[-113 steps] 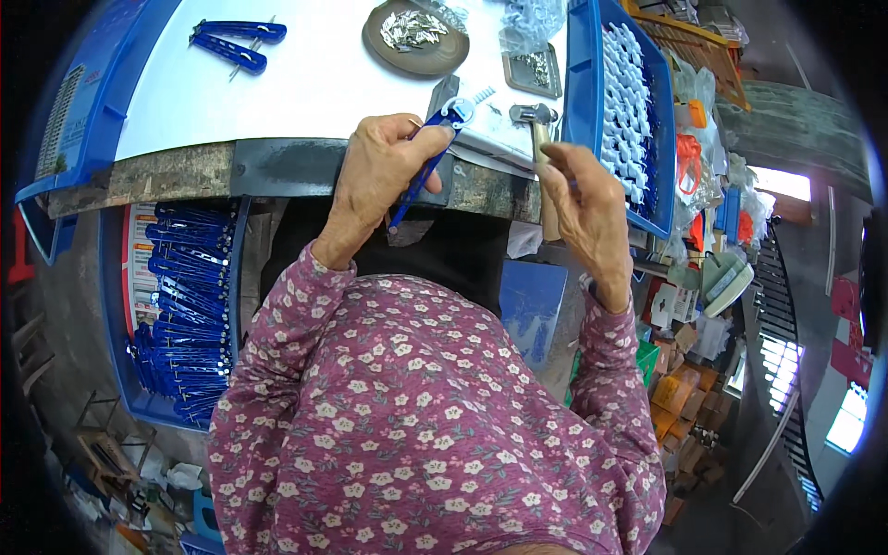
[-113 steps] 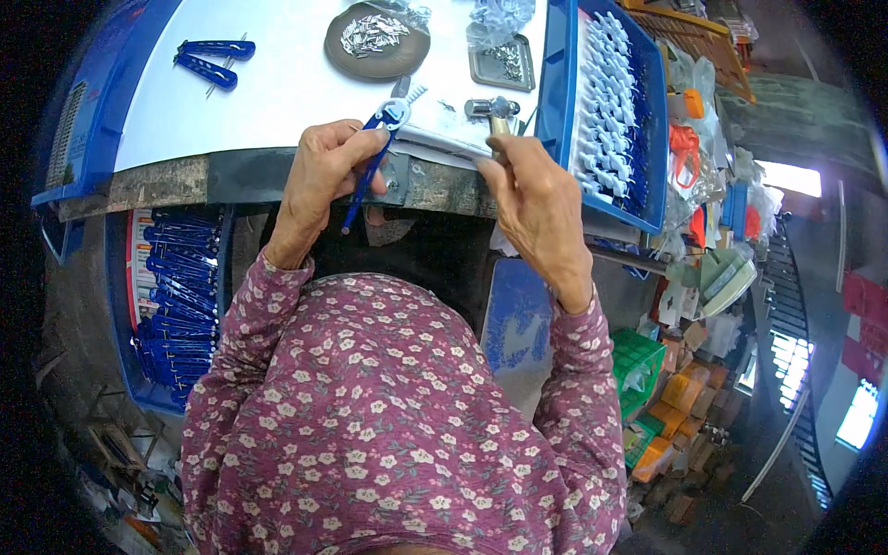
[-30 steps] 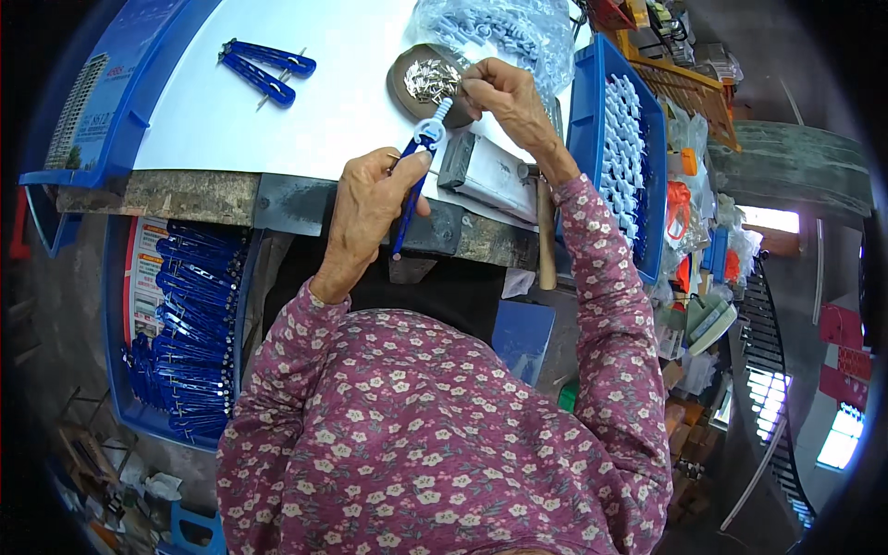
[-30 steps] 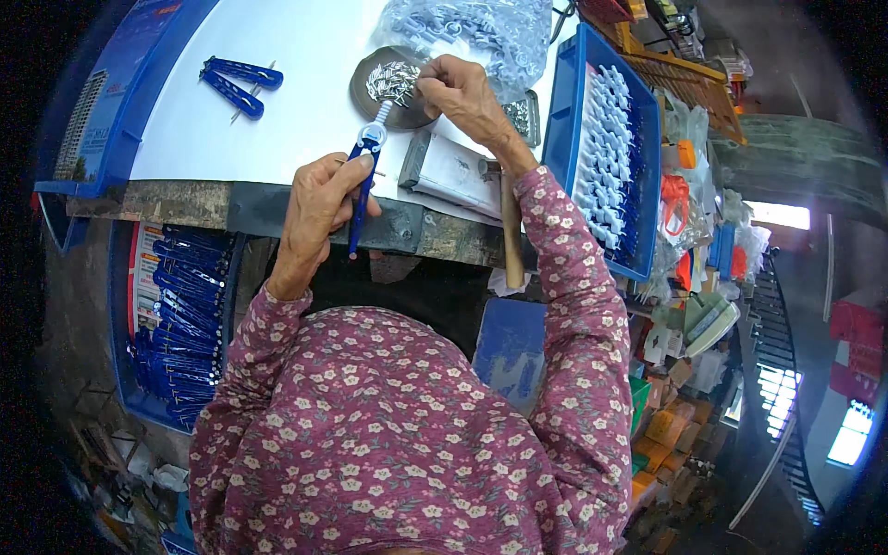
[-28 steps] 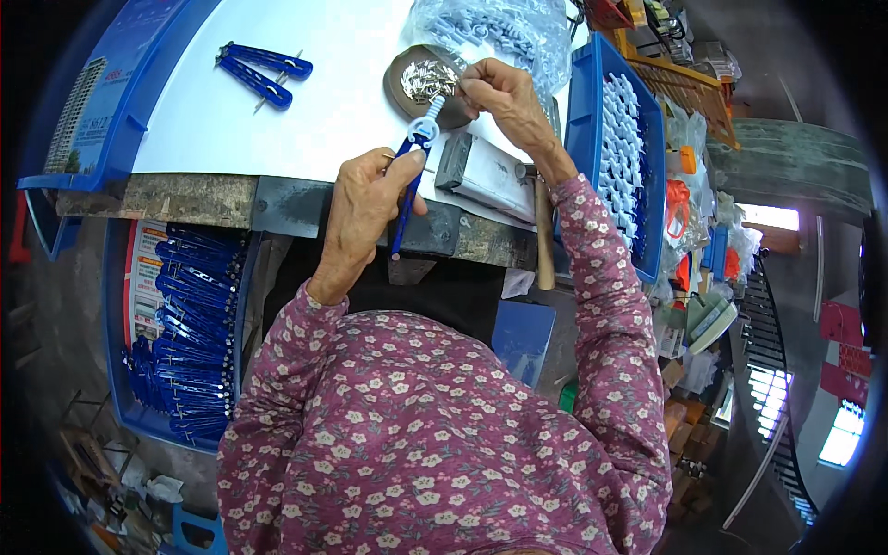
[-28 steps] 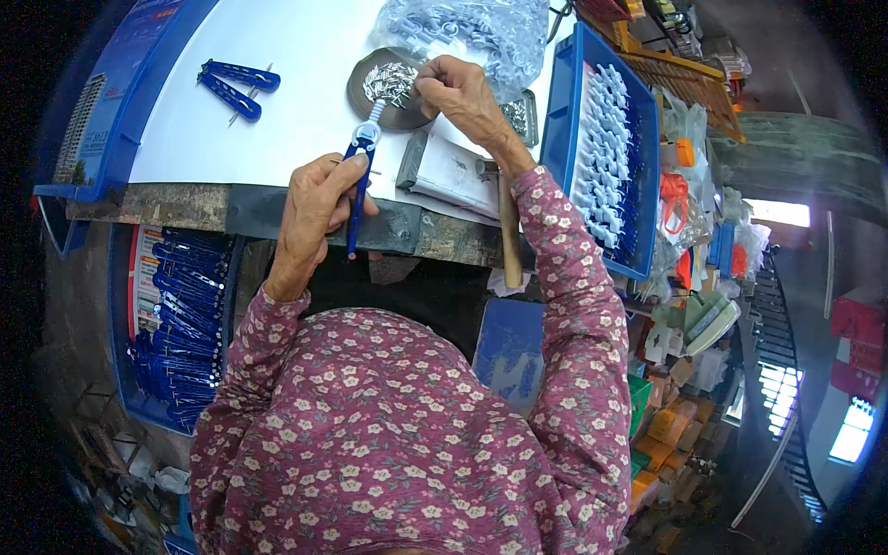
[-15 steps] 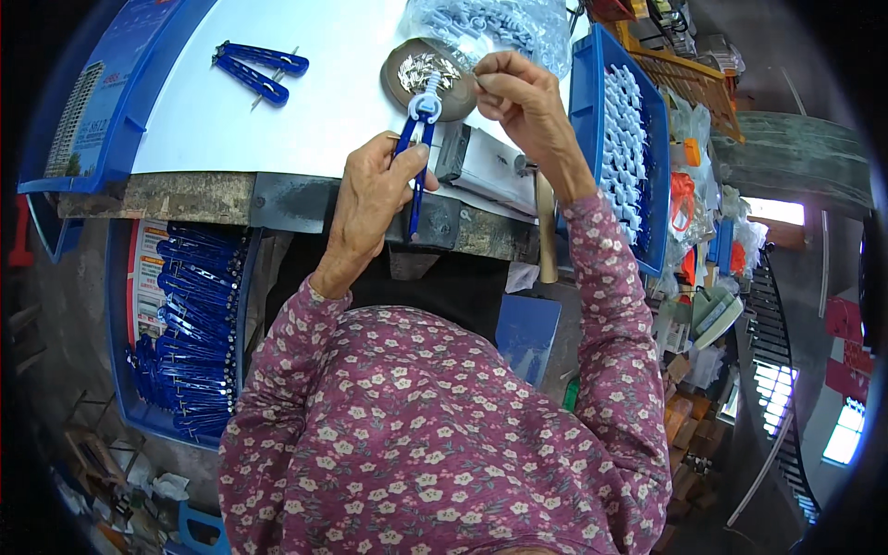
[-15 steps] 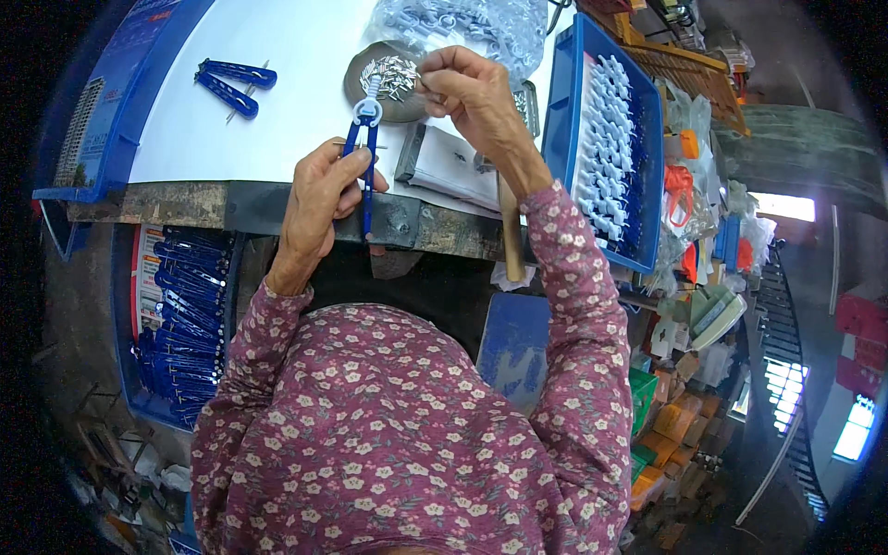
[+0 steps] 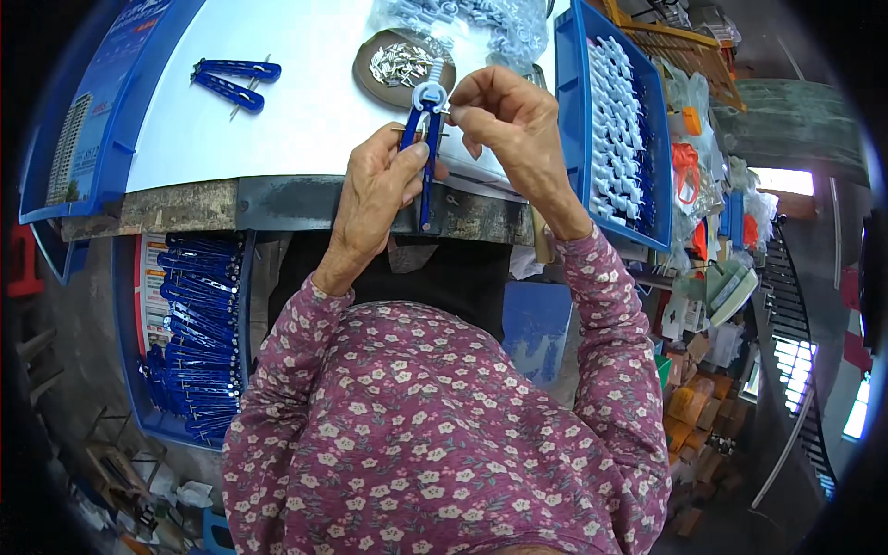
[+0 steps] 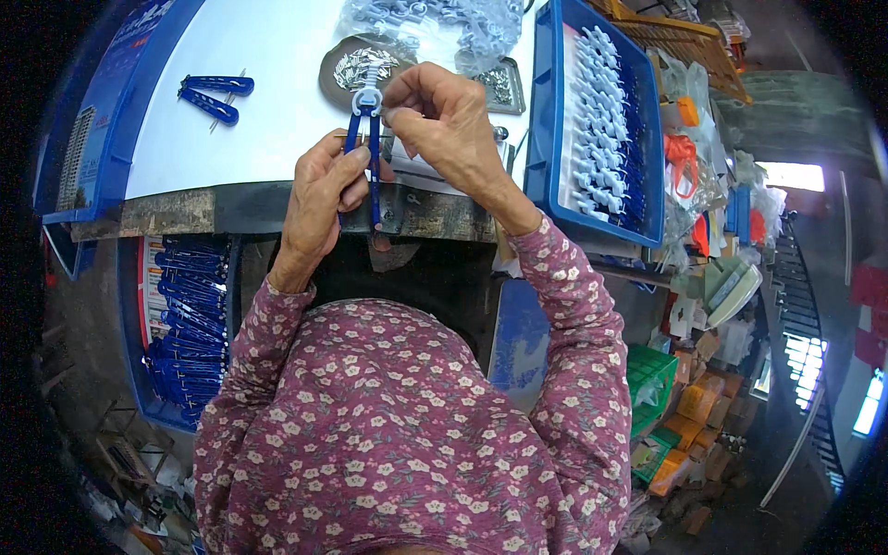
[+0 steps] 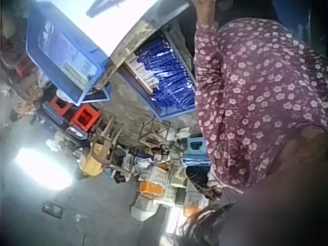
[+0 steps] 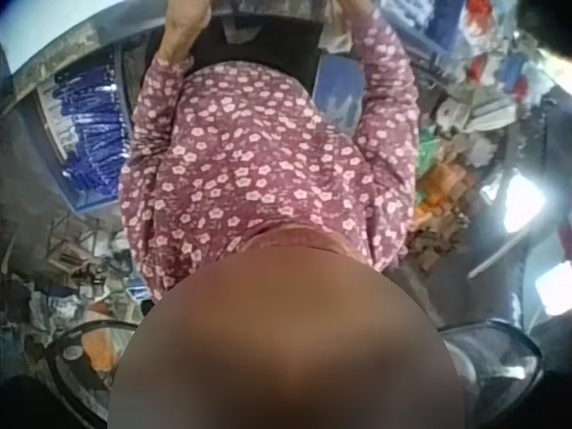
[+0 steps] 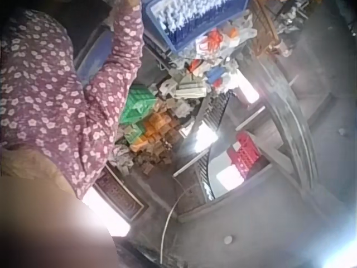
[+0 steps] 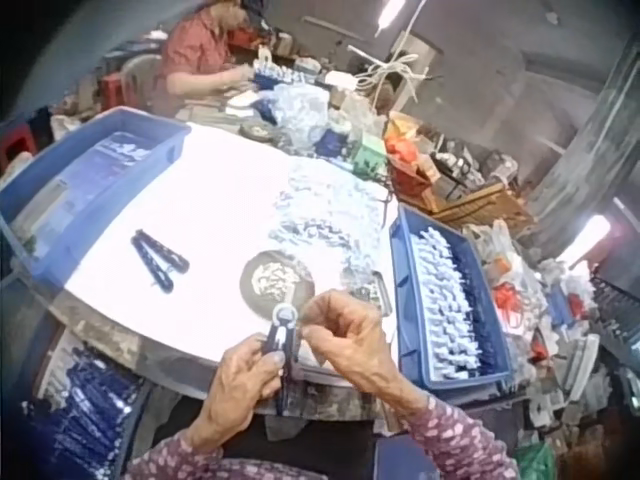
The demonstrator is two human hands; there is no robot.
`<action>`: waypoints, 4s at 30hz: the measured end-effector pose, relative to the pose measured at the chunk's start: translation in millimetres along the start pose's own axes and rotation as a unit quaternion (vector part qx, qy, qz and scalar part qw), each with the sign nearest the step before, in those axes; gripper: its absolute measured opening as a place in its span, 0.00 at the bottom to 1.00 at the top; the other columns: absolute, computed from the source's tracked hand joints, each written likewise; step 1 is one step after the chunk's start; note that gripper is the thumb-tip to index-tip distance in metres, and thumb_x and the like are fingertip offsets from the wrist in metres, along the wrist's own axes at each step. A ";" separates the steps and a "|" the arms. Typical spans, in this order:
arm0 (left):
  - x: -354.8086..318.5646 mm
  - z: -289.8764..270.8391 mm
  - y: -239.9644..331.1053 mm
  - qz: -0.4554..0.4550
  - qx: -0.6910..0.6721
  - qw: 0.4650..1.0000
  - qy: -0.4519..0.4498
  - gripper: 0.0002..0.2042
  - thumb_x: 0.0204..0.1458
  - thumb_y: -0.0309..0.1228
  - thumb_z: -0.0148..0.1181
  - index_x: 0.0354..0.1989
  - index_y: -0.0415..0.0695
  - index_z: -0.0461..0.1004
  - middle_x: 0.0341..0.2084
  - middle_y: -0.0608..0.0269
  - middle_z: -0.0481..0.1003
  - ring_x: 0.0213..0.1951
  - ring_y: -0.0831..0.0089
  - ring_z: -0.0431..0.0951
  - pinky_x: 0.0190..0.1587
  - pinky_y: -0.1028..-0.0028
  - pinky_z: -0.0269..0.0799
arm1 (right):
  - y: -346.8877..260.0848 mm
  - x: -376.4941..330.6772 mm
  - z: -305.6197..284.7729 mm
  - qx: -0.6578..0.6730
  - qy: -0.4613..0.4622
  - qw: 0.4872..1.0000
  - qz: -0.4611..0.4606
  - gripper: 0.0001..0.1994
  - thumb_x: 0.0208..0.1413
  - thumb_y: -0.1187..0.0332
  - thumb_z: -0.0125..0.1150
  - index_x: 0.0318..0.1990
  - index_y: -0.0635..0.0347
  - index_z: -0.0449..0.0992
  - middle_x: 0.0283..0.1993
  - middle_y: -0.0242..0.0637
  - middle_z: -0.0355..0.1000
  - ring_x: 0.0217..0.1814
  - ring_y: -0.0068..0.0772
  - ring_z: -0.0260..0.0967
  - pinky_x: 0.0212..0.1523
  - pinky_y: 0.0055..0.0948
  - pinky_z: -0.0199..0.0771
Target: Manually assembling small blue hand tools by inserting metal components and tapping them into place with a hammer.
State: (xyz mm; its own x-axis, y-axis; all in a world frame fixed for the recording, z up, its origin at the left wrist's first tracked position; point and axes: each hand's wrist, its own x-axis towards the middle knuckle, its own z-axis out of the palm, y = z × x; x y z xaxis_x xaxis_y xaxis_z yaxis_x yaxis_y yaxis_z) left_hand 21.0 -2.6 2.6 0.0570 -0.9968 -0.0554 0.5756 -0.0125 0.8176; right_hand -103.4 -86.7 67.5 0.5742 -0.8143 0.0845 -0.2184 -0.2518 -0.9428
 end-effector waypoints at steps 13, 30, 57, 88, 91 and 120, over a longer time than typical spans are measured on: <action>-2.7 11.9 -11.7 -0.011 0.112 0.994 -0.011 0.09 0.53 0.31 0.47 0.34 0.37 0.65 0.20 0.64 0.71 0.16 0.90 0.56 0.16 0.87 0.52 | 14.7 -15.5 -13.7 -0.069 0.038 0.997 -0.024 0.05 0.42 0.76 0.53 0.28 0.68 0.71 0.22 0.32 0.67 0.22 0.17 0.63 0.23 0.18 0.65; -4.2 24.4 -17.3 0.071 0.335 0.939 0.043 0.08 0.50 0.26 0.46 0.34 0.34 0.67 0.20 0.56 0.74 0.20 0.75 0.72 0.22 0.74 0.66 | 18.7 -24.0 -22.8 -0.041 0.038 0.998 0.015 0.05 0.41 0.77 0.53 0.28 0.68 0.70 0.21 0.33 0.67 0.18 0.17 0.62 0.17 0.16 0.62; -9.9 24.0 -28.6 -0.083 0.057 0.994 -0.035 0.04 0.51 0.24 0.46 0.29 0.36 0.65 0.21 0.58 0.72 0.15 0.86 0.60 0.15 0.84 0.56 | 33.9 -37.7 -14.6 -0.274 0.065 0.952 -0.119 0.05 0.46 0.78 0.54 0.30 0.65 0.64 0.22 0.34 0.66 0.22 0.21 0.65 0.23 0.22 0.66; -2.0 8.2 -24.4 -0.168 -0.041 0.982 -0.070 0.04 0.52 0.21 0.44 0.31 0.32 0.64 0.24 0.50 0.72 0.15 0.88 0.61 0.11 0.89 0.55 | 21.9 -123.1 -23.7 -0.272 0.206 0.935 -0.101 0.07 0.55 0.70 0.52 0.35 0.66 0.70 0.17 0.28 0.62 0.15 0.16 0.57 0.15 0.18 0.54; -0.2 7.5 -24.2 -0.168 -0.033 0.982 -0.076 0.04 0.52 0.21 0.44 0.31 0.33 0.64 0.25 0.50 0.72 0.15 0.88 0.61 0.12 0.89 0.54 | 30.9 -121.0 -30.6 -0.421 0.105 0.896 -0.098 0.07 0.53 0.72 0.54 0.37 0.65 0.70 0.18 0.31 0.62 0.16 0.18 0.58 0.16 0.21 0.57; -8.3 72.3 -7.7 -0.060 0.068 0.984 -0.154 0.11 0.52 0.25 0.46 0.42 0.33 0.65 0.18 0.73 0.60 0.19 0.87 0.56 0.21 0.86 0.53 | 7.8 -123.0 -30.6 -0.324 0.262 0.906 -0.069 0.06 0.49 0.74 0.54 0.33 0.67 0.70 0.28 0.42 0.65 0.27 0.38 0.64 0.27 0.30 0.63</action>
State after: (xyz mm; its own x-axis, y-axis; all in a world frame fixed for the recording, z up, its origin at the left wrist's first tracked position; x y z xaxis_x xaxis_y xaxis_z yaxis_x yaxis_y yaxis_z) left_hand -42.9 0.1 38.2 -0.2664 -0.9639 0.0030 0.4479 -0.1211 0.8859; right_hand -199.8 -4.4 59.6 0.2155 -0.8453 0.4888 -0.6883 -0.4866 -0.5381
